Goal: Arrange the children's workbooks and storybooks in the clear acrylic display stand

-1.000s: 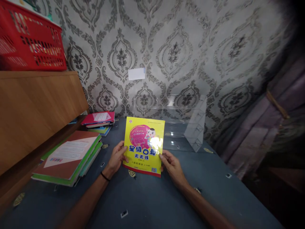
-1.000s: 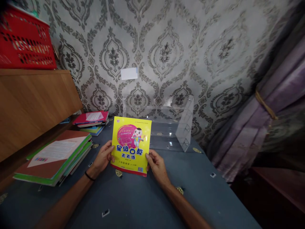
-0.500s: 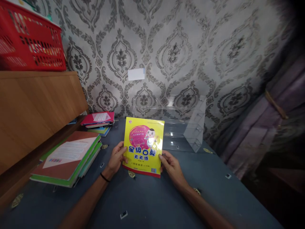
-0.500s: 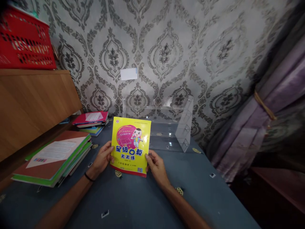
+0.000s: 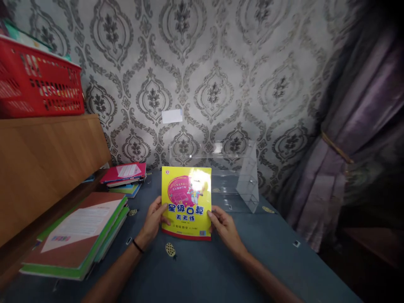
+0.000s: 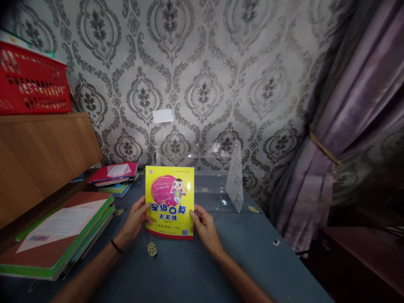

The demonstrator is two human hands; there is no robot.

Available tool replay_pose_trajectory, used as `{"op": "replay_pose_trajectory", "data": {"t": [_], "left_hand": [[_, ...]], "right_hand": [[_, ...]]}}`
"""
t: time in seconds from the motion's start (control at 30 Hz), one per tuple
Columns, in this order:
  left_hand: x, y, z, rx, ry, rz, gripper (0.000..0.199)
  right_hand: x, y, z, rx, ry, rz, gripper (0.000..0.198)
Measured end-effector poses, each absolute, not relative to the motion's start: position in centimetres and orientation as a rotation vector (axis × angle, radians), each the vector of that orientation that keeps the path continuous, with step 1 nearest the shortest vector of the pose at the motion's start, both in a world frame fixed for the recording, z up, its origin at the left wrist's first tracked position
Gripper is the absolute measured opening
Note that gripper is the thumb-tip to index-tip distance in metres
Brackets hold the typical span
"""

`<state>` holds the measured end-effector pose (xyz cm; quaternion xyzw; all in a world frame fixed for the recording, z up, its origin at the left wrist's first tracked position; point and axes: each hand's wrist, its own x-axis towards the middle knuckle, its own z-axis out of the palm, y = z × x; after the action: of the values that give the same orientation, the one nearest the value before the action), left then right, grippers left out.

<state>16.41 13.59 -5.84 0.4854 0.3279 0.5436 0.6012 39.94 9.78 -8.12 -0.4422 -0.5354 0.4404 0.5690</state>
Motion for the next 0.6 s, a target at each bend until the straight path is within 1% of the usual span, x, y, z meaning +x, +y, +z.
{"op": "replay_pose_trajectory", "data": {"t": [0.13, 0.27, 0.43, 0.53, 0.6], "left_hand": [[16.9, 15.5, -3.8, 1.23, 0.757, 1.231, 0.048], [17.5, 18.2, -0.2, 1.487, 0.772, 1.239, 0.041], [18.2, 21.8, 6.3, 1.759, 0.697, 1.258, 0.034], [18.6, 24.0, 11.0, 1.846, 0.635, 1.303, 0.03], [18.8, 25.4, 14.1, 1.899, 0.621, 1.357, 0.025]], "right_hand": [[41.4, 11.0, -6.0, -1.034, -1.311, 0.968, 0.053], [43.2, 12.8, -2.2, -1.014, -1.364, 0.855, 0.049], [45.2, 15.7, 4.1, -0.962, -1.45, 0.705, 0.045], [46.0, 17.8, 8.6, -0.911, -1.509, 0.564, 0.043], [46.2, 19.3, 11.7, -0.879, -1.545, 0.457, 0.039]]}}
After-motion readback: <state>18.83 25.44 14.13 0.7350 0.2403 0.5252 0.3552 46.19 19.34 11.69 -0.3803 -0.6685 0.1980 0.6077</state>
